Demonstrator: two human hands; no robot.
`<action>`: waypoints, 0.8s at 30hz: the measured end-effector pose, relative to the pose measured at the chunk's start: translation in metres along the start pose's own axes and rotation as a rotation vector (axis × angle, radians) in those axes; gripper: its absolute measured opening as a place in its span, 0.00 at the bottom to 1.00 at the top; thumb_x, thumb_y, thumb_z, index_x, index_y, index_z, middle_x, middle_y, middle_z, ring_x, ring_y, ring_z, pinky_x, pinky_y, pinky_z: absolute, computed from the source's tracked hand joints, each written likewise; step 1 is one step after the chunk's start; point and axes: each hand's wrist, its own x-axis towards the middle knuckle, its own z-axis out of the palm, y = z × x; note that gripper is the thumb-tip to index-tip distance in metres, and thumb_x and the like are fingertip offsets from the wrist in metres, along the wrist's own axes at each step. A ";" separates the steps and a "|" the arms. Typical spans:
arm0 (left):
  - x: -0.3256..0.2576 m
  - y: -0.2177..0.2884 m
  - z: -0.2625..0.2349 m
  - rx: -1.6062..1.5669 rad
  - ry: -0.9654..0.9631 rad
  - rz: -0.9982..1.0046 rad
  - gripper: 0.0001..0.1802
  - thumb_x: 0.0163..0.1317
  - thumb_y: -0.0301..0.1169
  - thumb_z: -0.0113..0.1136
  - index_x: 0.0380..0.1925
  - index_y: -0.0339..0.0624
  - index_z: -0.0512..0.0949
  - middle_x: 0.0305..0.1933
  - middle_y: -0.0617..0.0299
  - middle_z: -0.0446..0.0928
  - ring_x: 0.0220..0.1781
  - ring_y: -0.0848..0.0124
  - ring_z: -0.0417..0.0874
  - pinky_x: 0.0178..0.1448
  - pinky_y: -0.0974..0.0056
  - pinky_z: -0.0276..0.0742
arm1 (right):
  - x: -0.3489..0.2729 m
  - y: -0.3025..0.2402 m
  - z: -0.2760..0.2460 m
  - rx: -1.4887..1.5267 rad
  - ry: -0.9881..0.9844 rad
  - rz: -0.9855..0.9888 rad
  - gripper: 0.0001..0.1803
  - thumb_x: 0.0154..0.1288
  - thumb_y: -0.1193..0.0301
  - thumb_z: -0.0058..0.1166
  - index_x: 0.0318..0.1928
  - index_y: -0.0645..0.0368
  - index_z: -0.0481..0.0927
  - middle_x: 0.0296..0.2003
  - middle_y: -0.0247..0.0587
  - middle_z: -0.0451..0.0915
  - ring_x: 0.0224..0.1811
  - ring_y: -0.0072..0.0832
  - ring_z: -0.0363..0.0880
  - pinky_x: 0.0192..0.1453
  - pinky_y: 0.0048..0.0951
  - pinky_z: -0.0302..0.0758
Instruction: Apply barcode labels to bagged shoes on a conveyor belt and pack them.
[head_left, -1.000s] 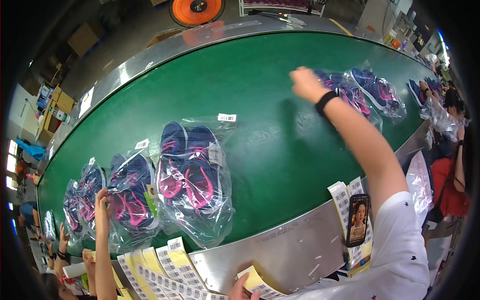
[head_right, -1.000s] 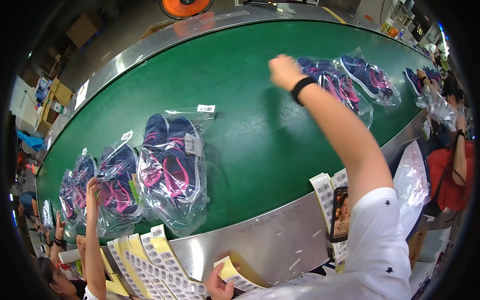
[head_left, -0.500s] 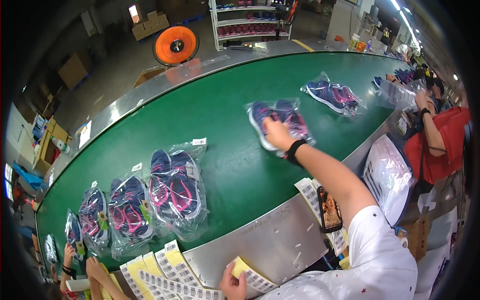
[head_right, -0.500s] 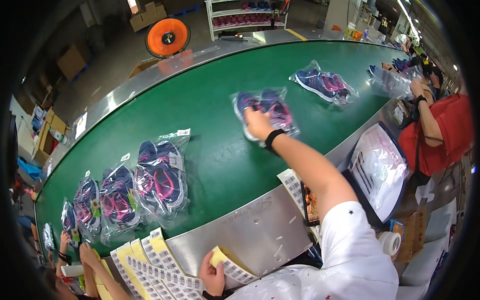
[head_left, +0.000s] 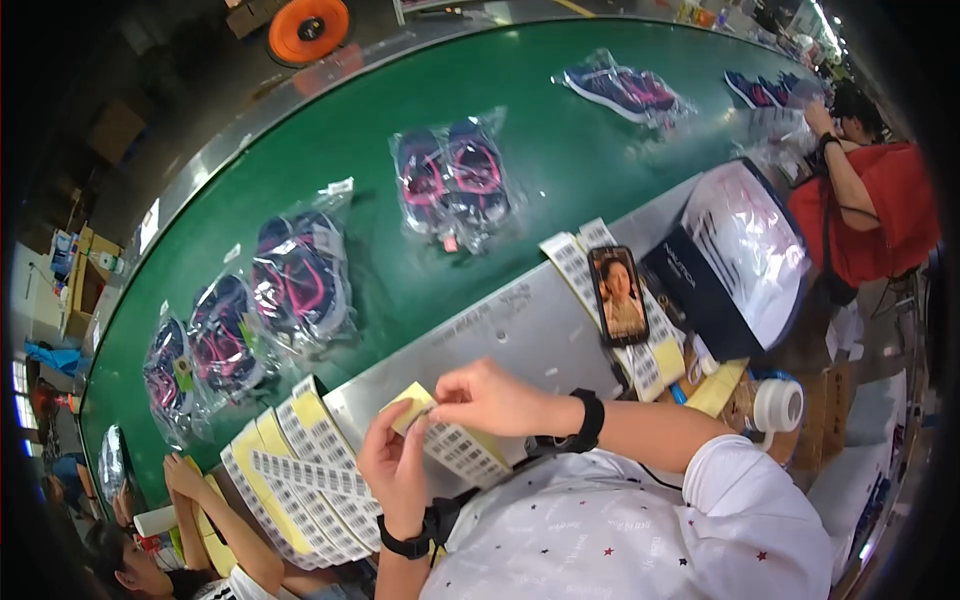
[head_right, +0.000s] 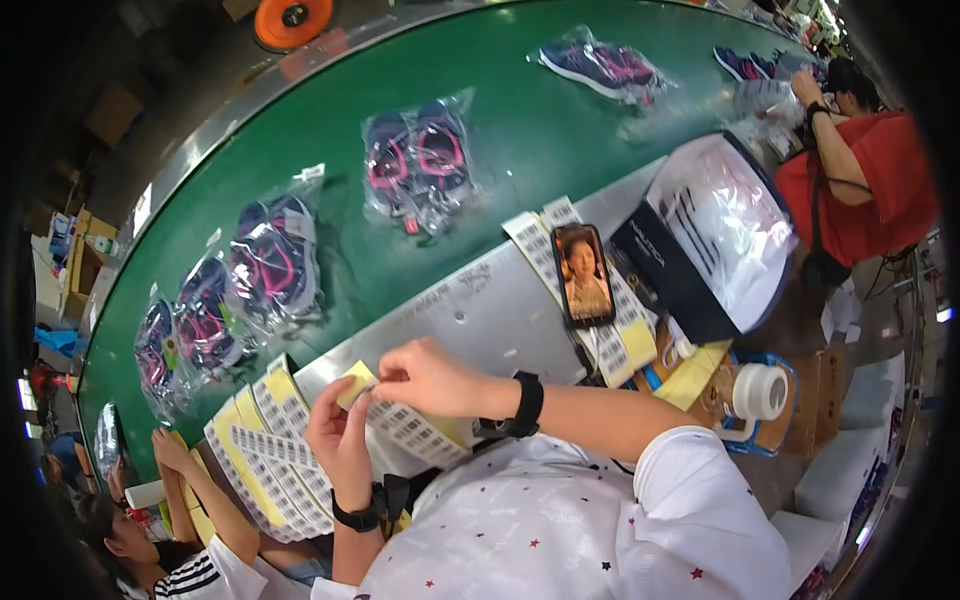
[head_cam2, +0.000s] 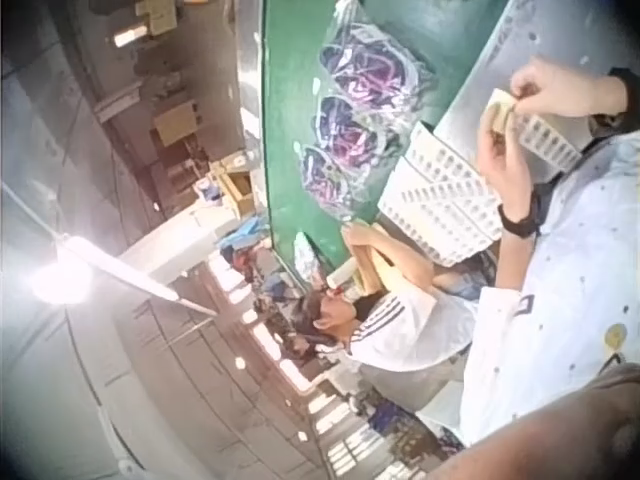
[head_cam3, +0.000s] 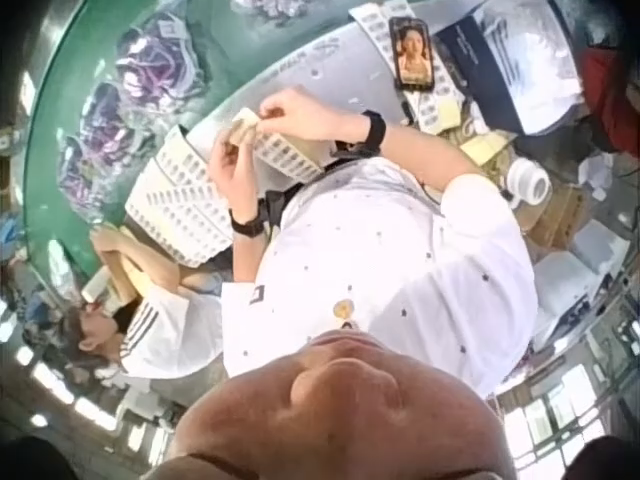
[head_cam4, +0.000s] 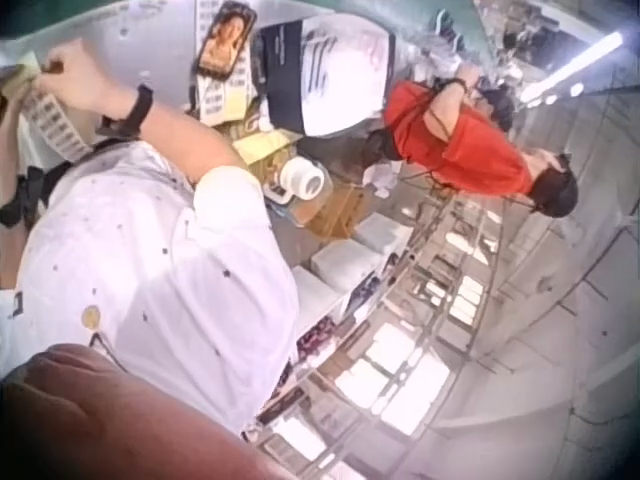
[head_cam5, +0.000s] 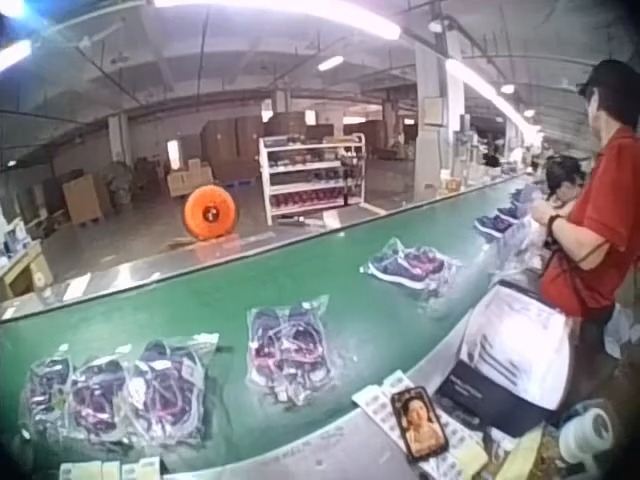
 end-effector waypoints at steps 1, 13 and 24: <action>-0.002 0.000 0.003 0.007 -0.009 -0.020 0.13 0.61 0.20 0.63 0.47 0.32 0.79 0.35 0.67 0.77 0.32 0.84 0.73 0.37 0.78 0.68 | -0.006 -0.001 -0.003 0.013 0.004 0.019 0.12 0.63 0.69 0.61 0.33 0.69 0.79 0.22 0.38 0.79 0.25 0.17 0.71 0.31 0.25 0.71; -0.022 0.004 0.007 0.189 -0.115 0.026 0.09 0.62 0.19 0.63 0.43 0.32 0.82 0.34 0.64 0.82 0.32 0.83 0.77 0.36 0.78 0.71 | -0.037 -0.008 -0.023 -0.177 0.180 -0.431 0.04 0.55 0.76 0.61 0.31 0.63 0.80 0.32 0.37 0.75 0.38 0.36 0.75 0.41 0.34 0.73; -0.013 -0.001 0.009 0.181 -0.144 -0.055 0.10 0.62 0.20 0.63 0.43 0.32 0.82 0.32 0.65 0.81 0.31 0.83 0.76 0.35 0.78 0.70 | -0.035 0.004 -0.023 -0.635 0.292 -0.805 0.09 0.46 0.78 0.60 0.31 0.65 0.80 0.31 0.38 0.75 0.36 0.35 0.74 0.37 0.33 0.73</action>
